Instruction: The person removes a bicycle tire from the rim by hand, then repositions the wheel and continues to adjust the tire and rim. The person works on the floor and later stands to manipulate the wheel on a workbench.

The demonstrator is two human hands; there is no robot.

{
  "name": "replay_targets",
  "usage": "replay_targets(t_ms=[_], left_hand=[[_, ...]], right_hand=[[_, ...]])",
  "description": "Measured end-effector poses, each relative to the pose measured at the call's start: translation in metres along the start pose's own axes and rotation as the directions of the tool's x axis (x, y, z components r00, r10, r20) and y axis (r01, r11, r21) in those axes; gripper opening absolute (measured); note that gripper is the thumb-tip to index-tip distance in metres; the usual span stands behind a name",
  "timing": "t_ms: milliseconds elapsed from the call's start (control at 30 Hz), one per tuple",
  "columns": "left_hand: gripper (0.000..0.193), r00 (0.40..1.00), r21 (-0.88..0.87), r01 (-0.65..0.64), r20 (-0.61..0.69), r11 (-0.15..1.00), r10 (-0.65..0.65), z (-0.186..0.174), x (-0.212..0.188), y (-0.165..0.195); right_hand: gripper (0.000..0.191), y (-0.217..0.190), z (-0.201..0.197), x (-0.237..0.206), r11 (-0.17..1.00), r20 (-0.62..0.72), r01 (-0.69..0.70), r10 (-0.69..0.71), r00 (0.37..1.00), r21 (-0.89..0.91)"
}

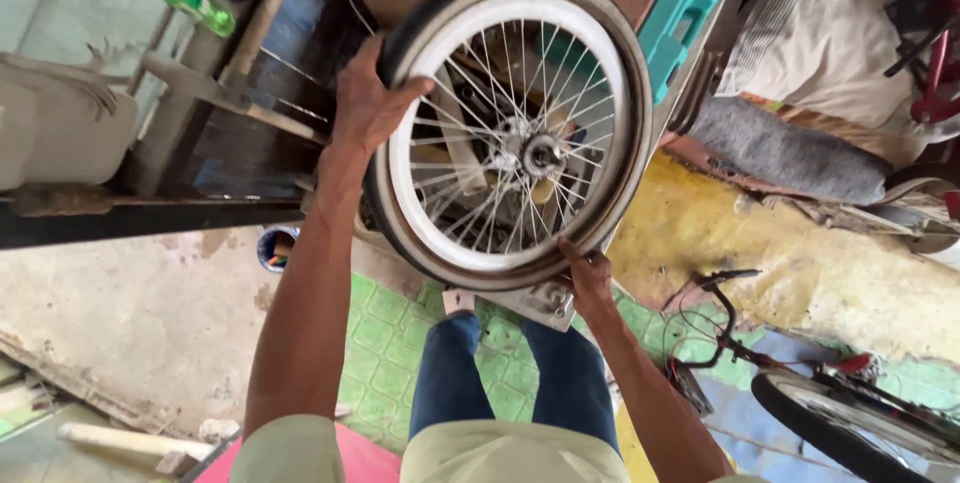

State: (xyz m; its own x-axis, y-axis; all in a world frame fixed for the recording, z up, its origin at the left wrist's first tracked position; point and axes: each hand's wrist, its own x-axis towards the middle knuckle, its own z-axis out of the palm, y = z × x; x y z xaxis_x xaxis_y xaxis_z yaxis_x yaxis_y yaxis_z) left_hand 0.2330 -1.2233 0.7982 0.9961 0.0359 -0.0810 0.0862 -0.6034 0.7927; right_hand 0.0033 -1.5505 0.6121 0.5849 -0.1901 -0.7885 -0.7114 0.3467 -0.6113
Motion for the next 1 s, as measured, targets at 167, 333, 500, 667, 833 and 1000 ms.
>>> replay_targets(t_ms=[167, 333, 500, 667, 833, 1000], left_hand=[[0.093, 0.95, 0.338, -0.14, -0.218, 0.931, 0.222, 0.018, -0.023, -0.04], [0.078, 0.843, 0.372, -0.444, -0.133, 0.815, 0.521, 0.109, -0.14, -0.036], [0.068, 0.817, 0.33, -0.528, 0.45, 0.782, 0.361, 0.186, -0.232, -0.025], [0.045, 0.808, 0.498, -0.518, 0.551, 0.696, 0.207, 0.228, -0.251, -0.041], [0.042, 0.871, 0.512, -0.435, 0.447, 0.741, 0.202, 0.243, -0.259, -0.052], [0.049, 0.893, 0.493, -0.376, 0.42, 0.785, 0.164, 0.247, -0.262, -0.045]], right_hand=[[0.036, 0.013, 0.0, -0.007, 1.0, 0.065, -0.027, 0.025, 0.998, 0.015], [0.026, 0.019, -0.026, -0.012, 0.997, 0.235, -0.078, 0.072, 0.969, 0.019], [0.025, 0.02, -0.034, -0.013, 0.992, 0.216, -0.04, 0.065, 0.974, -0.12], [0.028, 0.013, -0.032, -0.015, 0.962, 0.269, 0.011, 0.065, 0.961, -0.273], [0.034, -0.008, -0.042, -0.029, 0.194, 0.357, 0.434, -0.334, 0.872, -0.88], [0.048, -0.058, -0.053, -0.032, -0.404, 0.801, 0.761, -0.546, 0.244, -0.508]])
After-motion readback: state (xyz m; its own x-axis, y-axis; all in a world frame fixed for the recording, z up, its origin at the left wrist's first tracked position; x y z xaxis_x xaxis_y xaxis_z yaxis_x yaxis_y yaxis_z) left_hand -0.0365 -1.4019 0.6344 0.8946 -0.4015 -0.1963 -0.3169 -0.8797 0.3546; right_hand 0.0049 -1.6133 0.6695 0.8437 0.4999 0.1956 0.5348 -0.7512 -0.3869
